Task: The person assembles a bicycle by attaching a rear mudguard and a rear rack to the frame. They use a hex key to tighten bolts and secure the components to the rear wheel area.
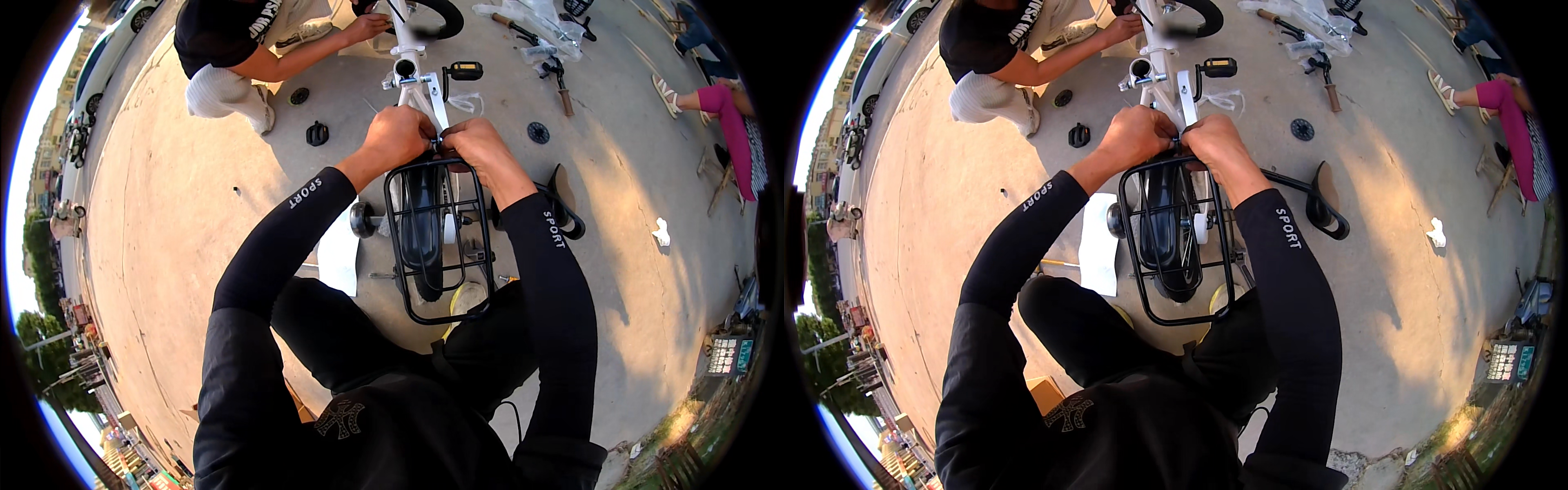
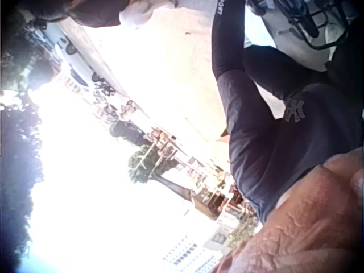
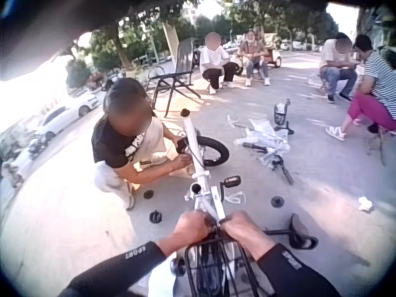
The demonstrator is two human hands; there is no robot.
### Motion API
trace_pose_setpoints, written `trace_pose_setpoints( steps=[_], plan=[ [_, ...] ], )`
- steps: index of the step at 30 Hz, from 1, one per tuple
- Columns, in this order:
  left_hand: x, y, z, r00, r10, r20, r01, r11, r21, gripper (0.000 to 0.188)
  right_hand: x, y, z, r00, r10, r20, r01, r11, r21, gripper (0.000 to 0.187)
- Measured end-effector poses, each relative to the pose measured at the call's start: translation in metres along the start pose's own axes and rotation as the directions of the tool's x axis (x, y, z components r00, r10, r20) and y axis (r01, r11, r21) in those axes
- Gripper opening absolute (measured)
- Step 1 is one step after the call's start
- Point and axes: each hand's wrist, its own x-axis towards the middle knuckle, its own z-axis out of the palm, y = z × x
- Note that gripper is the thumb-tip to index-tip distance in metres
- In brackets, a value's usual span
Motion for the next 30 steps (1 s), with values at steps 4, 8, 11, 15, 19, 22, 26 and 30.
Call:
trace_pose_setpoints(
  steps=[4,8,11,15,19,22,26,30],
  plan=[
    [-0.004,0.000,-0.002,0.996,0.083,-0.022,-0.083,0.997,0.007,0.022,0.001,0.001,-0.001,1.000,-0.002,-0.013,0.002,1.000,-0.015,0.017],
    [-0.005,-0.004,-0.002,0.985,0.165,-0.046,-0.165,0.986,-0.003,0.021,0.001,0.003,0.000,1.000,-0.015,-0.019,0.015,1.000,0.003,0.017],
    [-0.007,-0.005,-0.002,0.975,0.209,-0.083,-0.206,0.978,0.039,0.018,0.002,0.004,-0.001,0.999,-0.028,-0.020,0.028,1.000,-0.001,0.016],
    [-0.003,-0.010,-0.003,0.970,0.240,-0.031,-0.236,0.967,0.097,0.018,0.002,0.002,0.001,0.999,-0.012,-0.034,0.012,1.000,-0.003,0.016],
    [0.001,-0.011,-0.001,0.971,0.239,-0.009,-0.236,0.962,0.141,0.018,0.006,0.005,-0.001,1.000,-0.027,-0.010,0.027,1.000,-0.006,0.015],
    [-0.001,-0.007,0.000,0.977,0.211,-0.024,-0.206,0.969,0.133,0.019,0.006,0.006,-0.001,1.000,-0.023,-0.010,0.023,1.000,0.007,0.016],
    [-0.004,-0.007,0.000,0.975,0.213,-0.058,-0.209,0.975,0.070,0.019,-0.001,0.001,-0.001,0.999,-0.032,-0.009,0.032,0.999,0.003,0.017],
    [-0.004,-0.010,0.000,0.971,0.227,-0.080,-0.224,0.973,0.050,0.020,0.000,0.001,-0.001,0.999,-0.034,-0.002,0.034,0.999,-0.012,0.017]
  ],
)
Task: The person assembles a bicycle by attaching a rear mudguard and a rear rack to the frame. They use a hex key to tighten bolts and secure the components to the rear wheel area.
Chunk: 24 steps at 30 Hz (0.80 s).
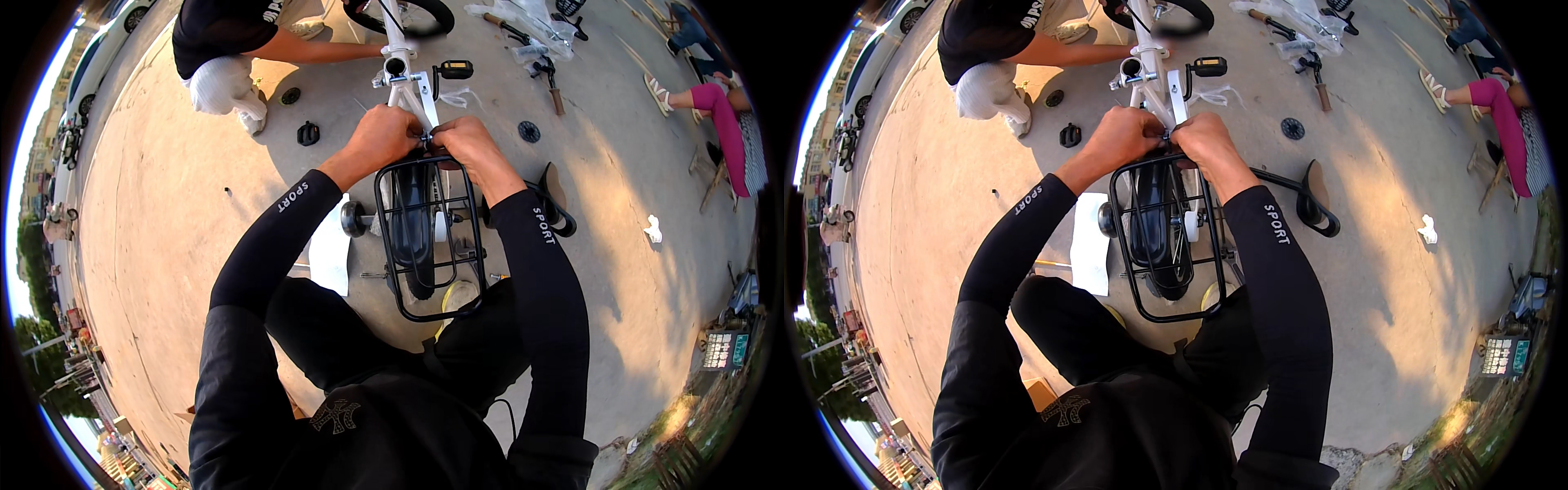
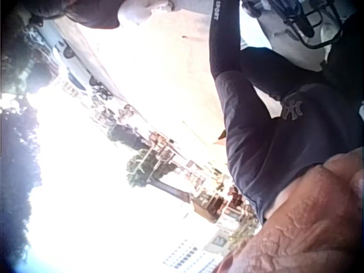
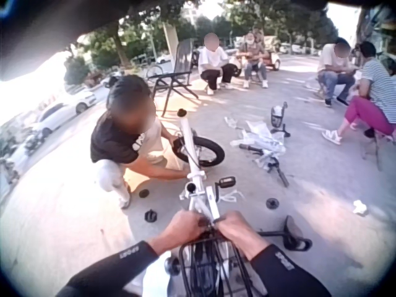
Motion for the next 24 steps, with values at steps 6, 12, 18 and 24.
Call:
trace_pose_setpoints(
  steps=[6,12,18,24],
  plan=[
    [0.0022,0.0029,-0.0016,0.999,0.020,0.040,-0.024,0.996,0.091,0.018,0.0036,0.0019,-0.0002,0.999,0.017,-0.027,-0.018,1.000,-0.013,0.018],
    [0.0053,0.0035,-0.0016,0.998,-0.004,0.066,-0.006,0.990,0.141,0.017,0.0056,0.0040,-0.0001,0.999,0.015,-0.034,-0.015,1.000,-0.018,0.018],
    [0.0054,0.0026,-0.0019,0.998,-0.010,0.062,0.002,0.991,0.134,0.017,0.0043,0.0021,0.0005,0.999,0.005,-0.031,-0.006,1.000,-0.027,0.017],
    [0.0077,0.0039,-0.0010,0.998,-0.012,0.055,0.001,0.983,0.182,0.015,0.0060,0.0029,-0.0002,1.000,0.016,-0.022,-0.016,1.000,-0.021,0.016]
  ],
)
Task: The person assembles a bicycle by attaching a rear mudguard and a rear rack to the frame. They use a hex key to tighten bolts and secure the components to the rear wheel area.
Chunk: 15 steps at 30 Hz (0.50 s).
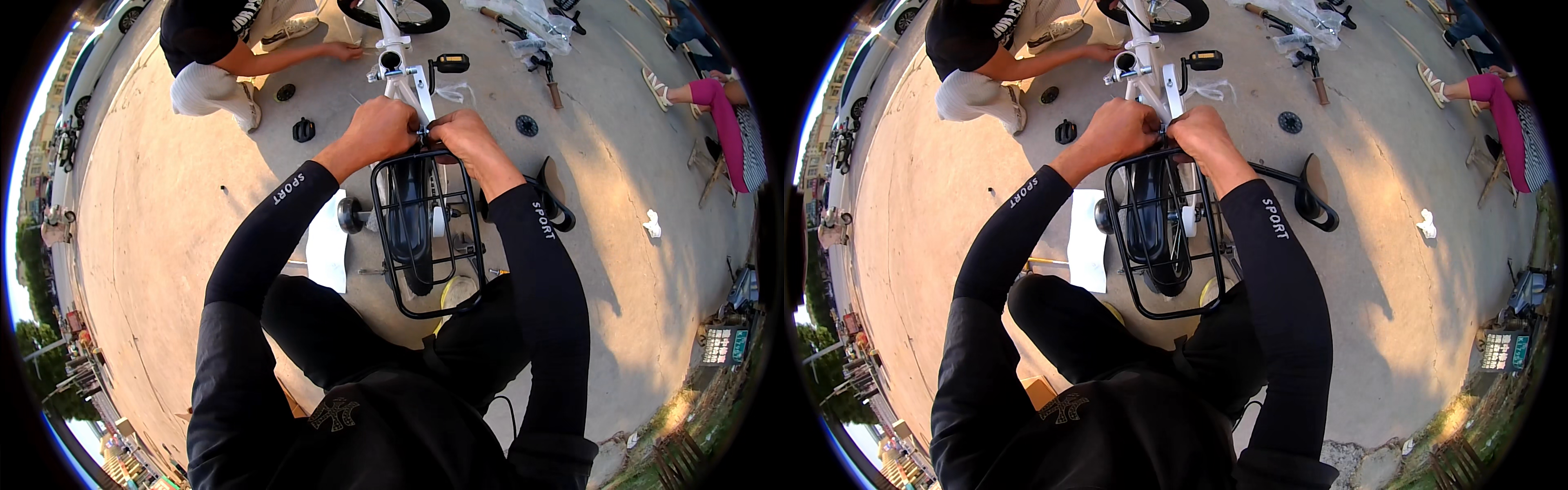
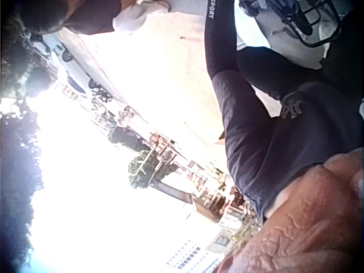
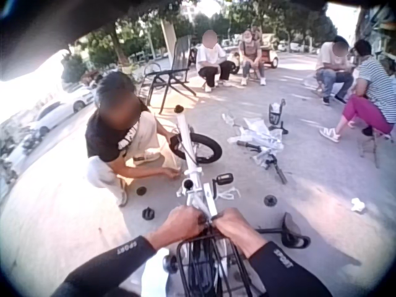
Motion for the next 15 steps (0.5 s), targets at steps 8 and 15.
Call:
trace_pose_setpoints(
  steps=[8,15],
  plan=[
    [0.0022,-0.0023,0.0020,1.000,0.008,-0.009,-0.008,1.000,0.024,0.016,-0.0001,-0.0007,-0.0011,1.000,-0.004,-0.001,0.004,1.000,-0.014,0.018],
    [0.0048,0.0000,-0.0008,0.999,-0.006,0.039,0.004,0.998,0.063,0.018,0.0012,0.0005,-0.0002,1.000,-0.006,-0.010,0.005,1.000,-0.019,0.016]
  ],
)
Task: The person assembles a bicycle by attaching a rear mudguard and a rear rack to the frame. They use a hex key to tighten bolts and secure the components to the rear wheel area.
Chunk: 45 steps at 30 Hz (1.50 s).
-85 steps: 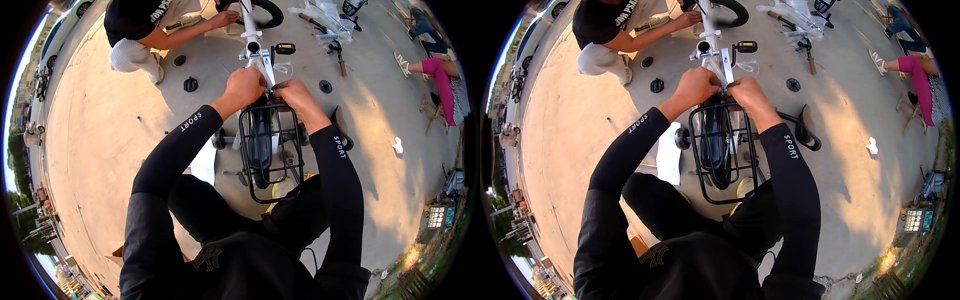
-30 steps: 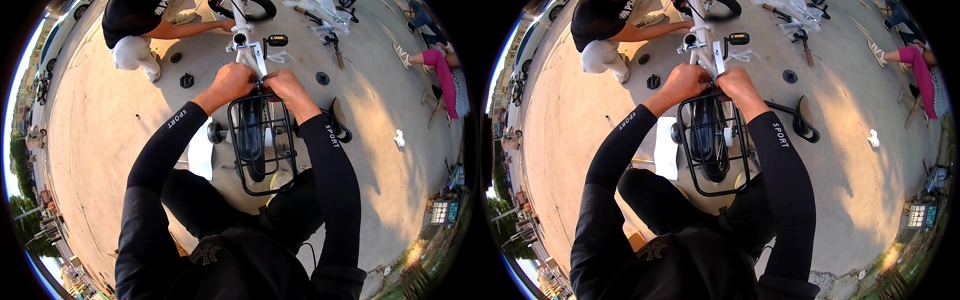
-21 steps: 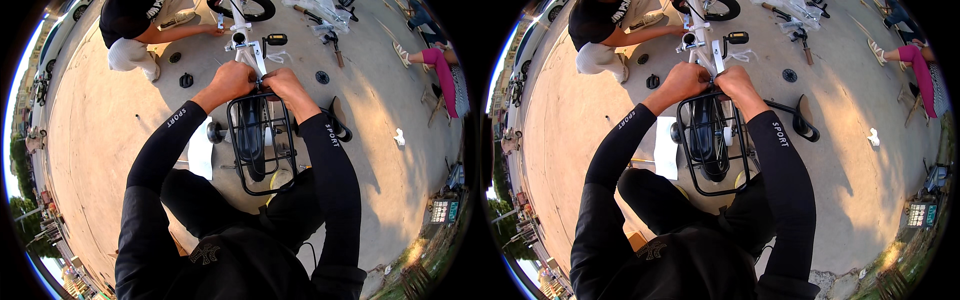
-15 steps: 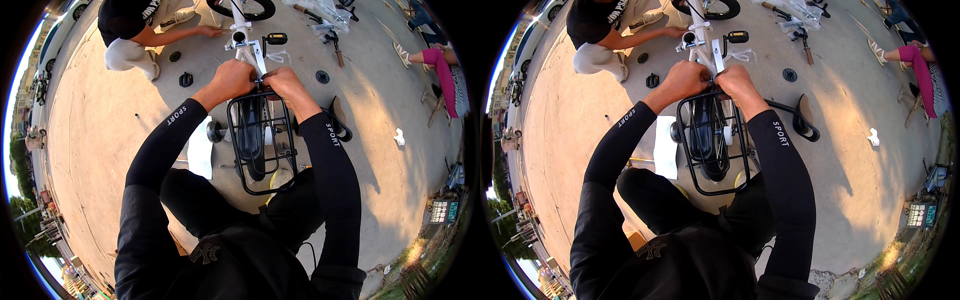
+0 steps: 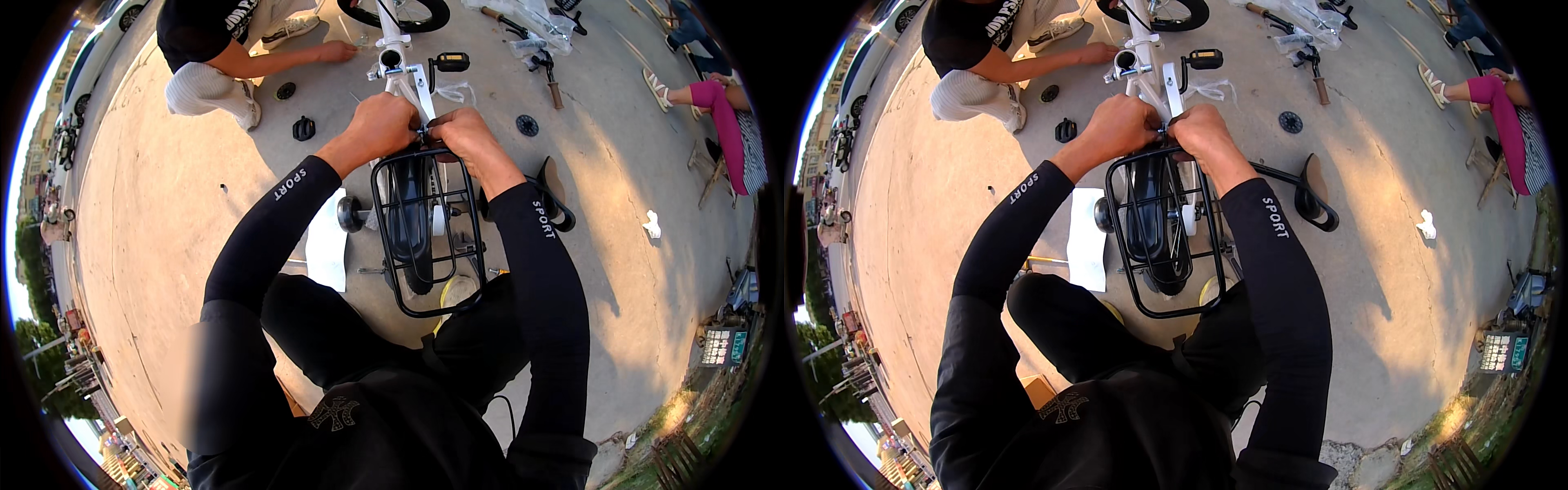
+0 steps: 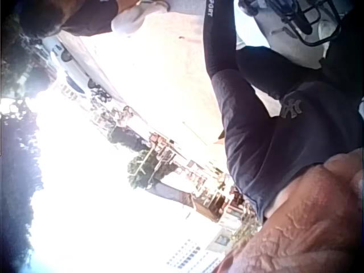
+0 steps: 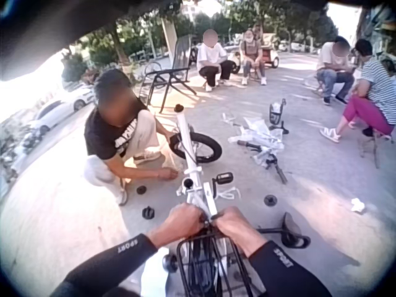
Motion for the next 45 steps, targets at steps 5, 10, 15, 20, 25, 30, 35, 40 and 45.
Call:
trace_pose_setpoints(
  steps=[5,10,15,20,25,30,35,40,45],
  plan=[
    [-0.001,-0.002,0.001,0.998,-0.066,0.017,0.067,0.997,-0.032,0.020,0.002,0.000,0.001,1.000,0.002,0.000,-0.002,1.000,0.013,0.015],
    [0.000,0.010,-0.006,0.983,-0.173,0.060,0.176,0.983,-0.059,0.020,0.002,0.001,-0.001,1.000,0.000,-0.003,0.000,1.000,0.003,0.015],
    [0.000,0.010,-0.006,0.971,-0.228,0.069,0.231,0.972,-0.040,0.020,-0.004,-0.007,0.002,1.000,0.010,-0.014,-0.010,1.000,0.009,0.014],
    [0.001,0.015,-0.009,0.968,-0.233,0.096,0.239,0.970,-0.045,0.021,-0.003,-0.004,0.000,0.999,0.009,-0.035,-0.009,1.000,0.002,0.012],
    [0.001,-0.003,-0.002,0.990,-0.132,0.054,0.137,0.983,-0.123,0.023,-0.002,-0.005,0.002,1.000,0.007,-0.021,-0.006,0.999,0.033,0.012],
    [-0.001,0.001,-0.004,0.991,-0.127,0.046,0.132,0.983,-0.128,0.020,-0.007,-0.010,-0.002,1.000,0.018,0.023,-0.018,1.000,-0.020,0.015],
    [-0.005,0.010,-0.002,0.986,-0.165,0.023,0.167,0.983,-0.072,0.019,-0.006,-0.008,-0.007,0.998,0.021,0.065,-0.018,0.999,-0.037,0.017],
    [-0.004,0.008,0.000,0.987,-0.157,0.020,0.158,0.987,-0.033,0.022,-0.008,-0.010,-0.005,0.998,0.019,0.065,-0.017,1.000,-0.024,0.017],
    [0.000,-0.001,-0.001,0.993,-0.102,0.051,0.105,0.993,-0.053,0.023,-0.004,-0.008,-0.004,0.999,0.015,0.041,-0.016,1.000,0.020,0.012]
  ],
)
